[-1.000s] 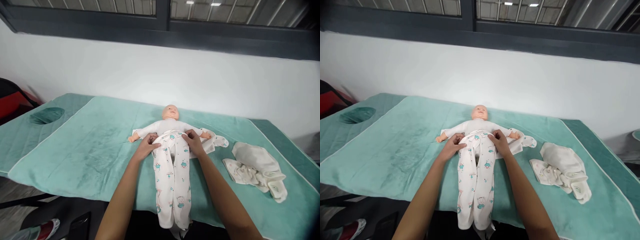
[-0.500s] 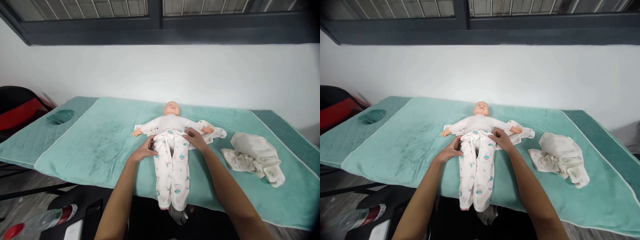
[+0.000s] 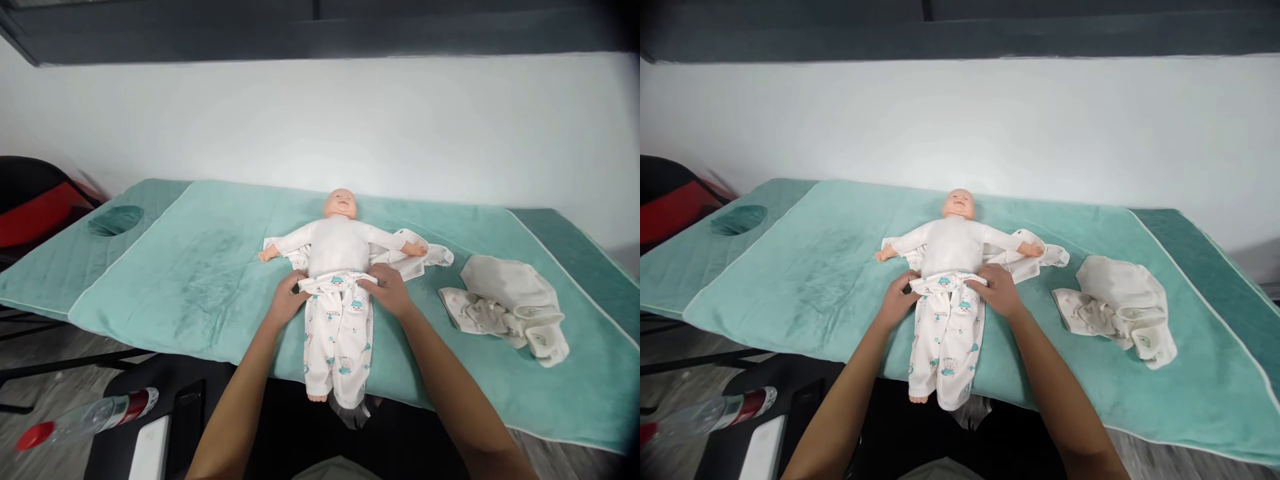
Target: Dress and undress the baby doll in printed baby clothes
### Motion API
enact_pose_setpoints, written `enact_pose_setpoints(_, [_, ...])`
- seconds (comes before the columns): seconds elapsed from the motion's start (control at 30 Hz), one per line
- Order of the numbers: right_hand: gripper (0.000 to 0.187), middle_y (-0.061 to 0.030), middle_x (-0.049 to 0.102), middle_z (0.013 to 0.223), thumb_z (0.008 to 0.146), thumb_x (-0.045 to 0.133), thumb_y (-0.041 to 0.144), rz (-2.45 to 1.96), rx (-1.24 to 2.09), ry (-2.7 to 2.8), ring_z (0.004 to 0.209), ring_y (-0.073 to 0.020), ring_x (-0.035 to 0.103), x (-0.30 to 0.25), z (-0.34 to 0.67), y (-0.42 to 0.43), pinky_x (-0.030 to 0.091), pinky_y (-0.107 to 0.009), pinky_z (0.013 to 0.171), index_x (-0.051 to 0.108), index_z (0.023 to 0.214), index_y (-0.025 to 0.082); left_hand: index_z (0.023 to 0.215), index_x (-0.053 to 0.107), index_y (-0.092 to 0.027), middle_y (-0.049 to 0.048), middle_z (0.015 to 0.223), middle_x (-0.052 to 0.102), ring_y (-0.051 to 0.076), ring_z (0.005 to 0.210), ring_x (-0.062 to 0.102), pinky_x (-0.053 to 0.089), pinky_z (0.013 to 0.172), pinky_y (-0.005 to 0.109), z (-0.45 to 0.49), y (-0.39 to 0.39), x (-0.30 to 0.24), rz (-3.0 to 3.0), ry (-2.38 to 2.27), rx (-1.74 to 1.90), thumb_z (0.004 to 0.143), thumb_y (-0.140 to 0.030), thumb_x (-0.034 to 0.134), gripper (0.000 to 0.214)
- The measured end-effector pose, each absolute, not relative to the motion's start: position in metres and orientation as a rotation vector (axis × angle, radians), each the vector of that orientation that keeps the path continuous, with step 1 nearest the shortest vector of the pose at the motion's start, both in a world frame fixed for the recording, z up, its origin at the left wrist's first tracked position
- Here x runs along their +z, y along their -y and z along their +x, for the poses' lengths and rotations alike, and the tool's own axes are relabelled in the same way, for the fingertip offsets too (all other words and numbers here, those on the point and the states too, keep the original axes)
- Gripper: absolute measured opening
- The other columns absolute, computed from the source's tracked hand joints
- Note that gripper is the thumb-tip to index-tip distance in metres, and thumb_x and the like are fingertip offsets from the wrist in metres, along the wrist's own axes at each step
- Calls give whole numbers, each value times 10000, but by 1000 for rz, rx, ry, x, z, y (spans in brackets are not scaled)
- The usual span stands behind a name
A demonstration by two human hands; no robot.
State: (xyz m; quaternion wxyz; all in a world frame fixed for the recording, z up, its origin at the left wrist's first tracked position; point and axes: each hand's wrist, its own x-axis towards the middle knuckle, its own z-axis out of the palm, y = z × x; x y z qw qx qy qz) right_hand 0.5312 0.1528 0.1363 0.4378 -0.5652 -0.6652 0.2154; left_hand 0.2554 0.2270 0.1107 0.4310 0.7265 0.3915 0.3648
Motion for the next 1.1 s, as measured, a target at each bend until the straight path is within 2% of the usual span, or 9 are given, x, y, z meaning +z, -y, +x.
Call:
enact_pose_setpoints(0.3, [452,39,360,614,850,611,532,-1508,709,1268,631,-126,359,133,520,-147,297,-261,575,374,637,211,932,576,-200,-1,860,577,176,828,531,423,746,280,254,-217,111,1643,-966,784,800,-450,680,302])
enact_pose_setpoints(0.4, [332,22,545,788,785,703,493,-1445,795,1376,747,-160,483,131,522,-132,400,-267,670,548,871,213,1195,561,-225,55,1151,614,257,1101,554,457,927,345,241,-214,125,1661,-795,604,680,-434,823,614])
enact_pose_setpoints(0.47, [534,-13,615,1019,690,800,463,-1410,822,1468,897,-200,545,129,522,-118,446,-294,771,557,1102,224,1257,540,-239,68,1242,592,281,1181,530,443,986,370,236,-208,131,1726,-811,574,642,-414,859,714])
enact_pose_setpoints(0.53, [562,-30,620,1087,656,827,418,-1441,785,1543,950,-222,555,126,520,-106,448,-312,804,564,1114,227,1133,589,-221,58,1185,603,258,1104,557,451,942,351,238,-200,133,1823,-875,606,683,-410,827,543])
enact_pose_setpoints(0.63, [186,-2,603,822,746,705,314,-1570,642,1558,778,-193,522,121,512,-96,397,-295,704,559,806,216,823,581,-199,19,925,607,194,863,566,439,793,307,251,-184,127,1961,-979,747,775,-369,714,221])
enact_pose_setpoints(0.7, [177,21,525,667,775,622,278,-1622,563,1454,674,-168,469,119,508,-94,347,-282,633,484,683,215,713,523,-206,-7,762,555,169,737,524,405,719,296,265,-175,122,2016,-1080,872,790,-312,646,180])
enact_pose_setpoints(0.87, [160,34,529,709,782,618,339,-1578,578,1152,695,-160,481,121,510,-93,389,-268,629,517,790,215,801,537,-215,-20,756,544,168,721,510,399,705,294,293,-166,127,1988,-1158,979,742,-207,585,77])
enact_pose_setpoints(1.0, [421,-32,628,1016,774,718,437,-1466,791,1306,915,-216,581,123,518,-70,491,-352,821,554,1086,206,1089,559,-218,22,1018,595,206,950,583,468,869,330,280,-153,137,1906,-1016,825,818,-295,650,297])
enact_pose_setpoints(1.1, [717,-81,588,1210,669,842,468,-1388,885,1512,1121,-278,568,121,520,-44,486,-438,970,508,1253,219,1402,409,-259,98,1358,479,293,1286,492,418,1095,421,261,-132,139,1988,-885,653,698,-462,830,845])
